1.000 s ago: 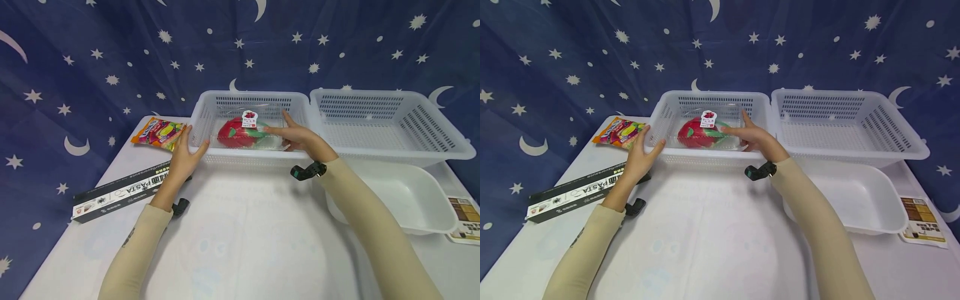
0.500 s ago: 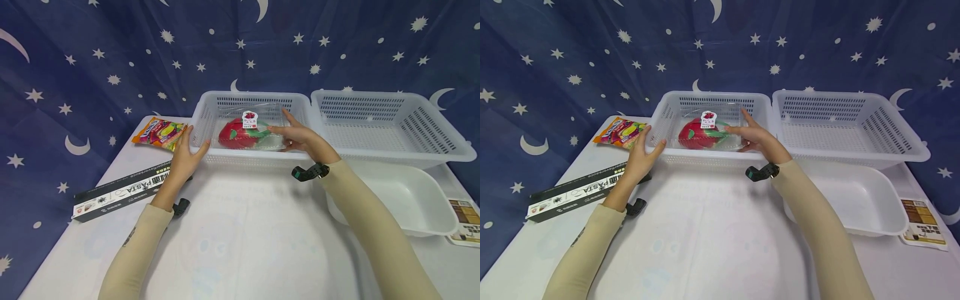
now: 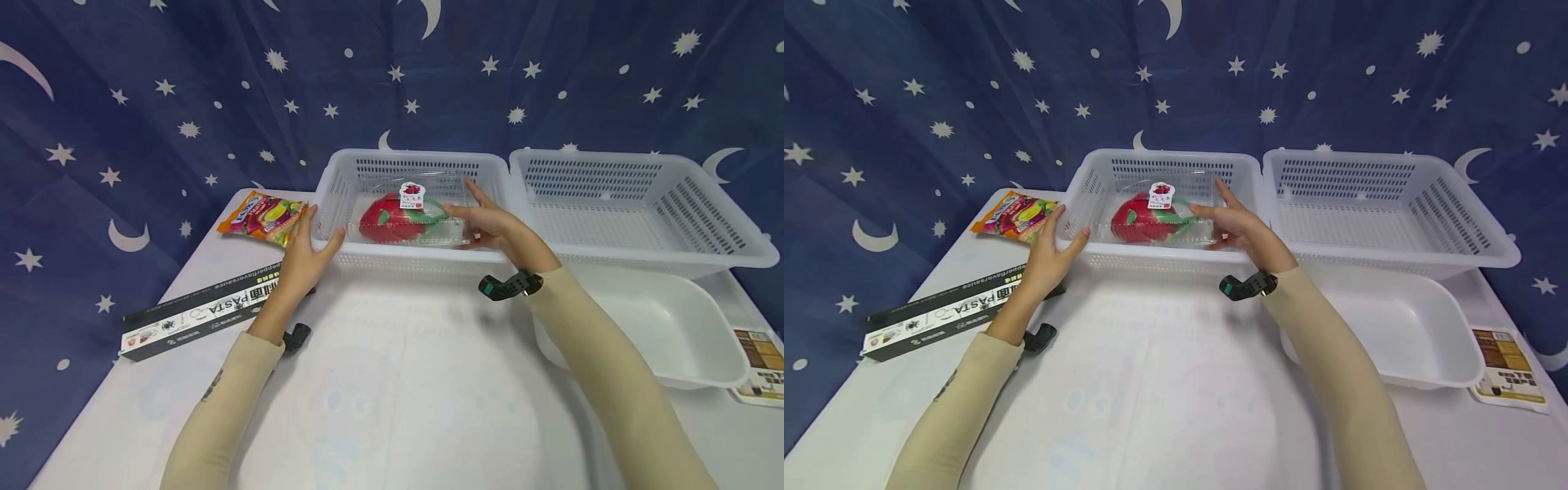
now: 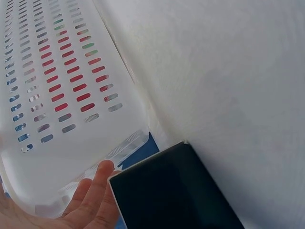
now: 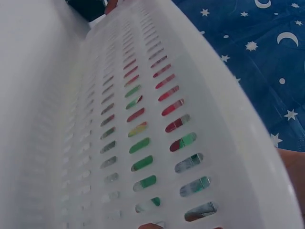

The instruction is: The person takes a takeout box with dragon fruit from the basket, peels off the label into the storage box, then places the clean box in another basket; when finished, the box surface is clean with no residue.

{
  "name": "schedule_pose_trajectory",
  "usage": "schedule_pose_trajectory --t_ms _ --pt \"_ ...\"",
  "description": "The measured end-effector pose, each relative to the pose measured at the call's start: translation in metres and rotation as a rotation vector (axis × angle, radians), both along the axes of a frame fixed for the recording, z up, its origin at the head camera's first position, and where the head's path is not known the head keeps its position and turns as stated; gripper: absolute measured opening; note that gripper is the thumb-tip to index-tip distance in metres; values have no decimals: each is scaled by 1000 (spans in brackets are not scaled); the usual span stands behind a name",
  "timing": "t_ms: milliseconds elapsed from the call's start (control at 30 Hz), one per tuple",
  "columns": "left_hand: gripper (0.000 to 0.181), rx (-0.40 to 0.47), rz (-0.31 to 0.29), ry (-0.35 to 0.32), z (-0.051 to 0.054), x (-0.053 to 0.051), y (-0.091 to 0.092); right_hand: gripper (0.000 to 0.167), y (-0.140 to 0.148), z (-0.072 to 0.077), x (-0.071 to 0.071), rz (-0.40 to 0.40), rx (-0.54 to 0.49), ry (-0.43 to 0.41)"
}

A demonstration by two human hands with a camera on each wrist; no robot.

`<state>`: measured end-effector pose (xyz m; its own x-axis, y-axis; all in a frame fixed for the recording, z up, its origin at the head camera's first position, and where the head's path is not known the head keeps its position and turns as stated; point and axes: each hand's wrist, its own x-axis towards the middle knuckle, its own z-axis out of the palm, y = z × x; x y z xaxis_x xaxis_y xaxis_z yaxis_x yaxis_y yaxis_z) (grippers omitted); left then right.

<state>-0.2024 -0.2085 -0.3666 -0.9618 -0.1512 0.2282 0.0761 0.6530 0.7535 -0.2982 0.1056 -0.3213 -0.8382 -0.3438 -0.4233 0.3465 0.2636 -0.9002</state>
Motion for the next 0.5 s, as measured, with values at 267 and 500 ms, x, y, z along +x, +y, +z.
schedule_pose_trajectory --t_ms 267,500 --pt "81 -11 0 -20 -2 3 0 86 -3 -4 2 -44 -66 -63" --pt "80 -17 7 -7 1 0 1 89 0 4 2 -123 -202 -105"
